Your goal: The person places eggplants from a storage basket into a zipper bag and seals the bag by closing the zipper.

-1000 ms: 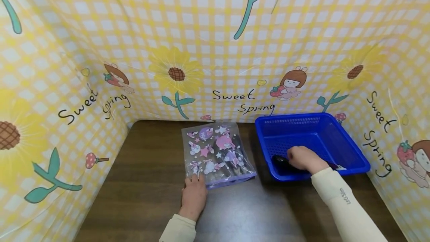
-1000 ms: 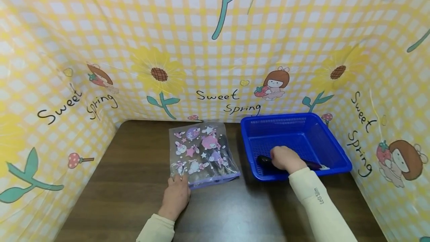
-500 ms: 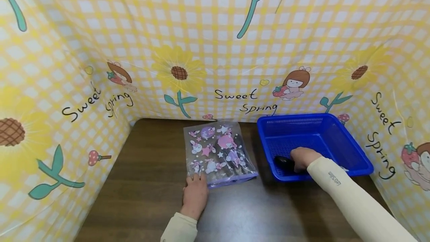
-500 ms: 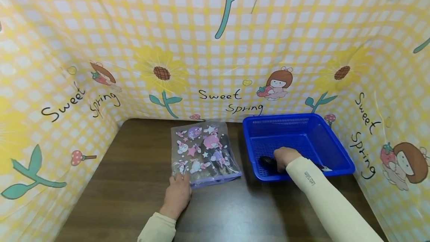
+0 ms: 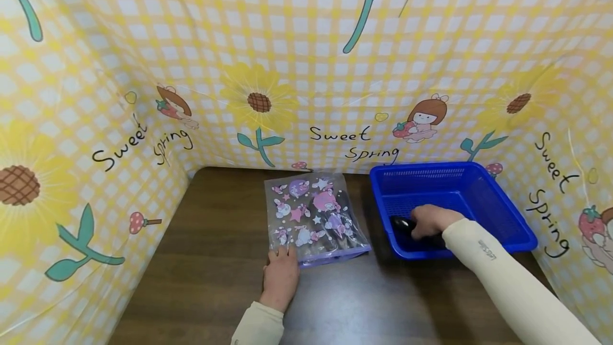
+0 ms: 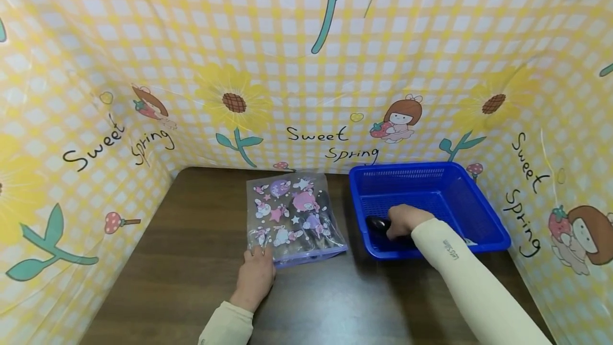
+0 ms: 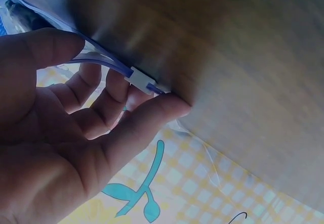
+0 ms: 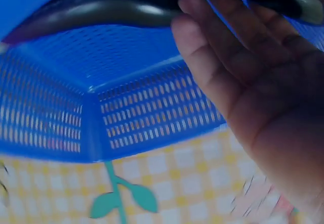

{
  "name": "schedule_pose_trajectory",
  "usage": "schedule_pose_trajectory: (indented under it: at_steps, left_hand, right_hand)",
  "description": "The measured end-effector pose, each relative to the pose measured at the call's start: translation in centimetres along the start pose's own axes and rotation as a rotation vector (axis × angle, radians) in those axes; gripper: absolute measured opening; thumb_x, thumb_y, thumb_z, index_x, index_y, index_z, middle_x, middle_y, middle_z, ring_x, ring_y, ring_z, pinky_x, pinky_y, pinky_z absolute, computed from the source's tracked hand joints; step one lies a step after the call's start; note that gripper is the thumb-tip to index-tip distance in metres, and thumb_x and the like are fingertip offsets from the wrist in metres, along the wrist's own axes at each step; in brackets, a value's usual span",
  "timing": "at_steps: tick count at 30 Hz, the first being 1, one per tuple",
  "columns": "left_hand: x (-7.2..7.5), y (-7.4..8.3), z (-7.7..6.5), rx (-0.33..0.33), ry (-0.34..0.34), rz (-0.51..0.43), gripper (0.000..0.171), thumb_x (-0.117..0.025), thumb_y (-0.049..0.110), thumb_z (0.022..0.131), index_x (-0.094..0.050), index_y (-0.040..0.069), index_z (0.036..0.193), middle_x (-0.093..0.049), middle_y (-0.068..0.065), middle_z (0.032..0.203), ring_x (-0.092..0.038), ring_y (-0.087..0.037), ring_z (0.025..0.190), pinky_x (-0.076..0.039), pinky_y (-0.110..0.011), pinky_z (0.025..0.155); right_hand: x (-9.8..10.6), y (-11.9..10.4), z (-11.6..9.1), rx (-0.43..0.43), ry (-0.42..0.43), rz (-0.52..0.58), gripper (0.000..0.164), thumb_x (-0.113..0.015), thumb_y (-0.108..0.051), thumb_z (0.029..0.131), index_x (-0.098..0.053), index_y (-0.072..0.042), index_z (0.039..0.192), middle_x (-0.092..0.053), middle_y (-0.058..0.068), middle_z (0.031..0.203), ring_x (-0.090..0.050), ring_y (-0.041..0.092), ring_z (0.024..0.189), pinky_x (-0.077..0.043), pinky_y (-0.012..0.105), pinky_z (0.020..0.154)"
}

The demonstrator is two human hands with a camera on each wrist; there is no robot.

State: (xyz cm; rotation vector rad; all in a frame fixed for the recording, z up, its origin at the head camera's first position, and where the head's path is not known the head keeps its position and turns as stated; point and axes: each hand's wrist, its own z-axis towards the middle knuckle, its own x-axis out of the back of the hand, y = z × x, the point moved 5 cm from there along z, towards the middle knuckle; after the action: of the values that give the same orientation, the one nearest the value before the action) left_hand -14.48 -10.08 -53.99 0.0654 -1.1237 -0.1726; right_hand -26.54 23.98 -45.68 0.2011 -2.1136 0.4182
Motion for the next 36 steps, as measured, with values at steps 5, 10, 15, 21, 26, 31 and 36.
schedule_pose_trajectory:
  at_steps: [5, 10, 15, 21, 26, 31, 36]
  left_hand:
    - [0.0, 0.1, 0.0, -0.01, 0.012, 0.019, 0.016, -0.071, 0.004, 0.078, -0.059, -0.001, 0.087, -0.055, -0.019, 0.081, -0.052, -0.036, 0.071, -0.047, -0.049, 0.04]
    - [0.3, 0.3, 0.0, -0.004, -0.001, 0.008, 0.013, -0.067, 0.001, 0.079, -0.059, -0.002, 0.089, -0.056, -0.02, 0.083, -0.052, -0.036, 0.073, -0.048, -0.049, 0.041]
    - [0.4, 0.3, 0.0, -0.013, -0.011, 0.013, 0.017, -0.071, 0.003, 0.077, -0.058, -0.001, 0.088, -0.056, -0.019, 0.083, -0.052, -0.035, 0.072, -0.048, -0.047, 0.041]
    - [0.0, 0.2, 0.1, 0.005, -0.056, 0.003, 0.023, -0.076, 0.009, 0.076, -0.059, -0.001, 0.089, -0.056, -0.019, 0.083, -0.052, -0.036, 0.073, -0.048, -0.048, 0.041]
    - [-0.4, 0.2, 0.4, 0.032, -0.117, 0.003, 0.025, -0.075, 0.017, 0.082, -0.061, -0.002, 0.09, -0.058, -0.02, 0.084, -0.053, -0.036, 0.073, -0.049, -0.047, 0.042]
    - [-0.5, 0.1, 0.4, 0.049, -0.193, 0.01, 0.031, -0.076, 0.022, 0.084, -0.059, -0.002, 0.093, -0.058, -0.02, 0.084, -0.053, -0.034, 0.073, -0.05, -0.046, 0.043]
    - [-0.4, 0.0, 0.4, 0.035, -0.169, 0.016, 0.031, -0.076, 0.021, 0.084, -0.055, -0.001, 0.092, -0.055, -0.02, 0.08, -0.052, -0.034, 0.07, -0.049, -0.046, 0.041]
  right_hand:
    - [1.4, 1.1, -0.5, 0.023, 0.062, 0.126, 0.044, -0.068, -0.026, 0.089, -0.062, 0.005, 0.12, -0.065, 0.02, 0.108, -0.06, 0.035, 0.096, -0.05, 0.051, 0.082]
    - [2.1, 2.1, -1.1, 0.038, 0.177, 0.186, 0.053, -0.059, -0.034, 0.097, -0.057, 0.007, 0.129, -0.062, 0.027, 0.121, -0.059, 0.041, 0.106, -0.048, 0.056, 0.088]
    - [2.3, 2.2, -2.2, 0.031, 0.271, 0.236, 0.063, -0.053, -0.041, 0.102, -0.046, 0.01, 0.138, -0.061, 0.03, 0.12, -0.064, 0.039, 0.099, -0.049, 0.058, 0.086]
    - [2.3, -0.7, -4.1, 0.062, 0.408, 0.313, 0.051, -0.054, -0.047, 0.101, -0.052, -0.001, 0.122, -0.058, 0.01, 0.085, -0.055, 0.022, 0.067, -0.046, 0.04, 0.059]
    - [0.9, -4.2, -6.0, 0.135, 0.521, 0.372, 0.034, -0.059, -0.037, 0.102, -0.054, -0.007, 0.115, -0.054, 0.002, 0.074, -0.048, 0.015, 0.055, -0.042, 0.033, 0.048]
    - [-2.2, -7.8, -6.8, 0.172, 0.592, 0.367, 0.024, -0.066, -0.027, 0.095, -0.059, -0.011, 0.111, -0.056, -0.001, 0.074, -0.051, 0.012, 0.059, -0.043, 0.032, 0.051]
    - [-6.8, -11.5, -6.5, 0.179, 0.601, 0.357, 0.033, -0.072, -0.026, 0.082, -0.063, -0.016, 0.111, -0.06, -0.006, 0.085, -0.053, 0.011, 0.069, -0.045, 0.032, 0.06]
